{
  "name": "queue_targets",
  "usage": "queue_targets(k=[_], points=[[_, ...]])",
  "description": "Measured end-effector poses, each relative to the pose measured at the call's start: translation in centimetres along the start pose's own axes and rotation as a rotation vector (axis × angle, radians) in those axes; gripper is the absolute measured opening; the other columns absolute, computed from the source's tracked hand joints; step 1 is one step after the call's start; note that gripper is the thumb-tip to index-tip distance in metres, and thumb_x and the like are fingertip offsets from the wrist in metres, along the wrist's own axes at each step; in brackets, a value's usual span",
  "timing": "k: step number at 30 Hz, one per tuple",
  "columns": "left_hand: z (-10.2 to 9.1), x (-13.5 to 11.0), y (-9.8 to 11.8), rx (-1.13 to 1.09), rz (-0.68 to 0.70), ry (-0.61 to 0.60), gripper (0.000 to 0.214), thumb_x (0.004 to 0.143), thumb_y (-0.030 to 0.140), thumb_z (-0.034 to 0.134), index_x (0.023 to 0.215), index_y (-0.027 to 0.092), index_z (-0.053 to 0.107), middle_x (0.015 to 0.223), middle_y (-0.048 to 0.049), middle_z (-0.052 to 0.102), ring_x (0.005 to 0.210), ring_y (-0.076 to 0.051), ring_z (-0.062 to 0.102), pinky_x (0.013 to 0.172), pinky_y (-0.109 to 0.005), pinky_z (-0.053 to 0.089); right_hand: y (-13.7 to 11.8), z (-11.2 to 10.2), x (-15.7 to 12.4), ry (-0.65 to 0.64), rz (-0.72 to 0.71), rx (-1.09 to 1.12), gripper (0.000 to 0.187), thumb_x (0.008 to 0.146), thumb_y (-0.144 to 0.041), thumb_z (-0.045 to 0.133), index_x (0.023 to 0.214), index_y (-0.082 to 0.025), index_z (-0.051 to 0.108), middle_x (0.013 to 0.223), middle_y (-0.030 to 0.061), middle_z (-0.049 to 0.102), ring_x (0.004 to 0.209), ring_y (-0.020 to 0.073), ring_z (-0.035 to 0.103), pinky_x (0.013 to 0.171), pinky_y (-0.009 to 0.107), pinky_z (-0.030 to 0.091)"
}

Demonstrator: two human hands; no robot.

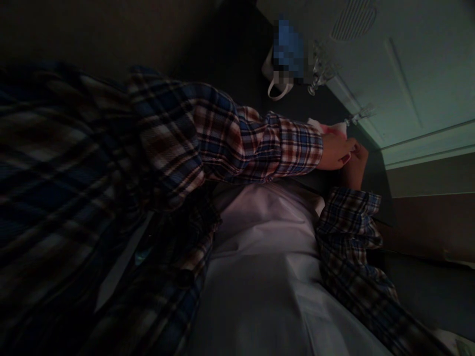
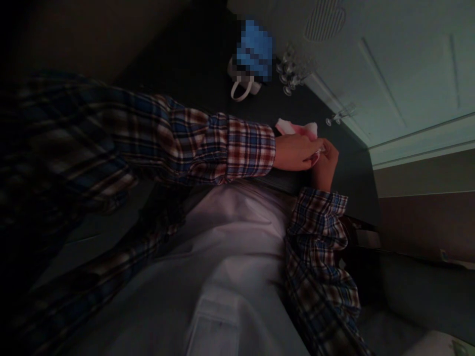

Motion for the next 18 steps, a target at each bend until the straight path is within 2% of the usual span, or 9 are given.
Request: queue_targets(k=[11,18], points=[[0.3,0.26,-0.17,0.014,0.011,0.03,0.048,0.094,0.024,0.033,0.139,0.007,0.041,0.124,-0.0132,0.055,0.11,-0.019,0.058,0.095,-0.031,0.047,-0.04,-0.26,0.11,0.014,-0.006,-0.073,0.021,0.062,-0.027,0.049,0.06,-0.008,0.039,0.059,-0.0018,0.037,0.06,-0.0004,0.03,0.055,0.015,0.023],[0.35,0.48,-0.22,0.056,0.009,0.047,0.049,0.094,0.025,0.031,0.138,0.008,0.041,0.126,-0.0119,0.055,0.107,-0.016,0.058,0.092,-0.028,0.047,-0.16,0.01,0.0,0.012,0.009,0.01,0.022,0.06,-0.026,0.051,0.061,-0.009,0.039,0.059,-0.0023,0.036,0.058,-0.0004,0.03,0.054,0.015,0.023]])
Point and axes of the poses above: each hand's wrist, its own x-axis towards the middle knuckle, its own z-axis out of the palm, y = z × x, the point moved 7 cm from there along x, towards the middle knuckle
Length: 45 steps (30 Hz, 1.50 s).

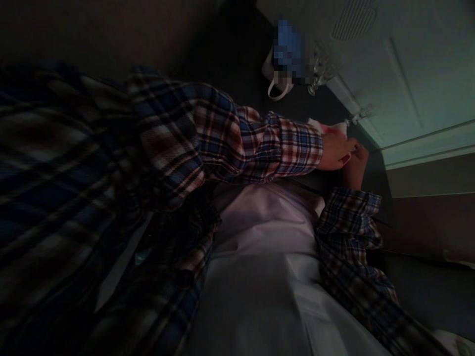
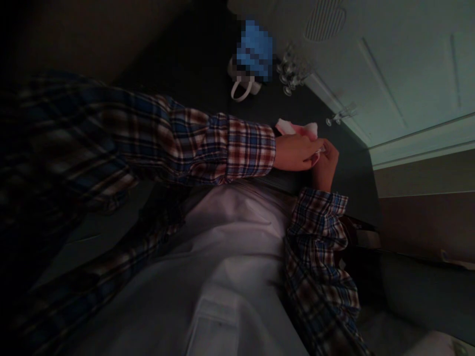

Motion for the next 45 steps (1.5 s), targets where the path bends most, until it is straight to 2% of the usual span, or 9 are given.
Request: queue_targets(k=[15,28,39,45], points=[[-0.02,-0.08,0.0,-0.032,-0.005,-0.01,0.049,0.095,0.024,0.031,0.139,0.007,0.04,0.126,-0.0124,0.054,0.11,-0.019,0.058,0.096,-0.029,0.046,-0.33,0.0,-0.14,0.018,0.001,-0.029,0.021,0.058,-0.026,0.051,0.06,-0.008,0.04,0.058,-0.0022,0.037,0.058,-0.0007,0.031,0.054,0.014,0.023],[-0.2,-0.27,0.08,-0.029,-0.018,-0.022,0.047,0.095,0.023,0.033,0.138,0.007,0.041,0.125,-0.0132,0.054,0.113,-0.019,0.056,0.1,-0.03,0.046,0.34,-0.15,0.11,-0.004,-0.001,-0.006,0.02,0.06,-0.024,0.051,0.061,-0.008,0.04,0.059,-0.0022,0.037,0.058,-0.0003,0.031,0.054,0.015,0.024],[-0.37,-0.44,0.1,-0.076,-0.03,-0.035,0.048,0.094,0.021,0.035,0.139,0.005,0.04,0.123,-0.0166,0.054,0.119,-0.027,0.054,0.102,-0.038,0.045,0.14,-0.04,-0.12,-0.007,0.001,-0.019,0.02,0.062,-0.025,0.05,0.062,-0.008,0.04,0.06,-0.0023,0.037,0.059,-0.0007,0.031,0.056,0.015,0.024],[-0.43,-0.56,0.24,-0.078,-0.026,-0.048,0.048,0.094,0.02,0.034,0.139,0.004,0.04,0.122,-0.0152,0.055,0.118,-0.025,0.055,0.103,-0.035,0.045,-0.26,0.0,-0.19,0.008,-0.014,-0.037,0.02,0.061,-0.025,0.05,0.061,-0.008,0.041,0.06,-0.0018,0.039,0.059,-0.0003,0.032,0.056,0.014,0.024]])
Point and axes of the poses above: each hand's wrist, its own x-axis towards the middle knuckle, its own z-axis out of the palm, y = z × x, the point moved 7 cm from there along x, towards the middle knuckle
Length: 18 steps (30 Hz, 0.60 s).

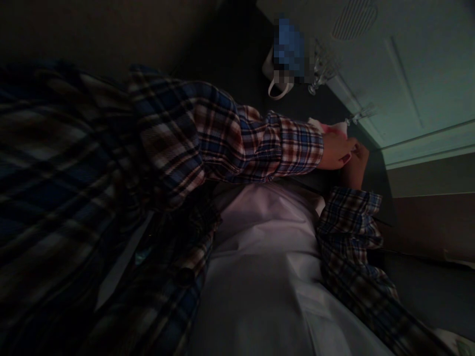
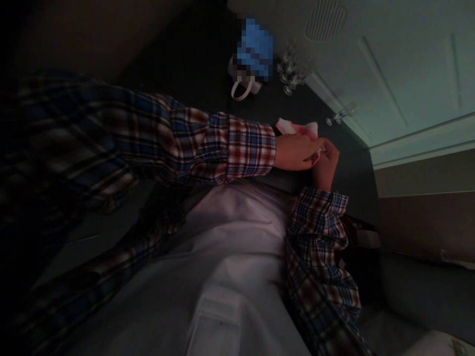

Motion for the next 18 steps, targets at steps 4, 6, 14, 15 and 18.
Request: queue_targets(k=[4,6,14,15,18], points=[[-0.04,0.02,-0.01,-0.001,0.003,0.007,0.048,0.094,0.02,0.035,0.139,0.003,0.04,0.123,-0.0163,0.054,0.119,-0.026,0.054,0.103,-0.036,0.045,0.05,0.03,-0.01,-0.003,0.004,0.006,0.019,0.06,-0.025,0.049,0.061,-0.008,0.04,0.06,-0.0018,0.038,0.059,-0.0004,0.032,0.056,0.014,0.024],[-0.05,0.02,-0.03,-0.005,-0.001,0.013,0.048,0.094,0.02,0.034,0.138,0.003,0.041,0.123,-0.0167,0.054,0.12,-0.027,0.054,0.104,-0.037,0.044,0.18,-0.01,0.03,-0.007,0.006,-0.008,0.02,0.061,-0.026,0.05,0.061,-0.008,0.039,0.06,-0.0019,0.038,0.059,-0.0005,0.031,0.056,0.014,0.024],[-0.07,-0.08,0.03,-0.003,-0.005,0.005,0.049,0.094,0.019,0.035,0.14,0.004,0.04,0.124,-0.0166,0.053,0.122,-0.026,0.053,0.107,-0.037,0.044,0.4,-0.08,0.2,-0.006,0.005,-0.047,0.02,0.063,-0.027,0.047,0.063,-0.008,0.041,0.061,-0.0016,0.039,0.061,0.0,0.032,0.057,0.014,0.025],[-0.06,-0.1,0.04,-0.005,-0.002,0.005,0.049,0.094,0.02,0.035,0.14,0.004,0.039,0.124,-0.0166,0.053,0.122,-0.026,0.052,0.107,-0.037,0.043,0.36,-0.08,0.19,-0.004,0.005,-0.045,0.02,0.063,-0.027,0.047,0.062,-0.008,0.04,0.06,-0.0017,0.038,0.061,-0.0002,0.031,0.057,0.014,0.024],[-0.03,-0.14,0.0,-0.01,-0.004,0.008,0.05,0.094,0.02,0.035,0.141,0.004,0.039,0.124,-0.0167,0.053,0.123,-0.027,0.052,0.106,-0.038,0.043,0.45,-0.05,0.17,-0.008,0.019,-0.014,0.021,0.061,-0.027,0.049,0.063,-0.008,0.04,0.06,-0.0021,0.038,0.06,-0.0003,0.031,0.056,0.014,0.024]])
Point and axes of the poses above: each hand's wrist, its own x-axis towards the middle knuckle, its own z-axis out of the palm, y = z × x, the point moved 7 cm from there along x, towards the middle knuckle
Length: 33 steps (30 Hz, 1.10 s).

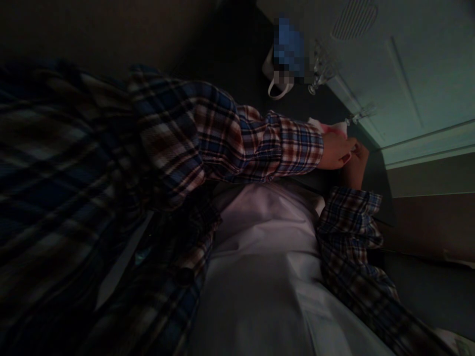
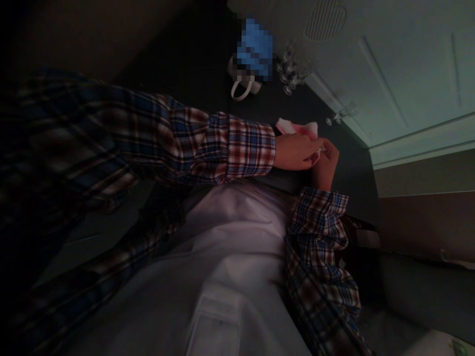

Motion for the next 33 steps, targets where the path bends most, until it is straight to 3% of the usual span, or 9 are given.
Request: queue_targets(k=[22,33], points=[[0.39,0.62,-0.3,0.075,0.03,0.045,0.051,0.093,0.027,0.032,0.139,0.008,0.042,0.123,-0.0132,0.056,0.107,-0.018,0.058,0.094,-0.029,0.046,-0.27,0.09,-0.18,-0.003,0.007,-0.031,0.022,0.061,-0.029,0.049,0.062,-0.008,0.04,0.06,-0.0014,0.039,0.06,0.0003,0.031,0.055,0.015,0.025],[0.06,0.25,-0.06,0.0,0.004,0.005,0.048,0.093,0.02,0.037,0.138,0.004,0.041,0.123,-0.0164,0.054,0.119,-0.026,0.054,0.103,-0.035,0.045,-0.47,0.13,-0.21,-0.008,-0.01,-0.024,0.02,0.062,-0.027,0.049,0.063,-0.008,0.041,0.061,-0.0012,0.039,0.061,0.0003,0.032,0.057,0.014,0.025]])
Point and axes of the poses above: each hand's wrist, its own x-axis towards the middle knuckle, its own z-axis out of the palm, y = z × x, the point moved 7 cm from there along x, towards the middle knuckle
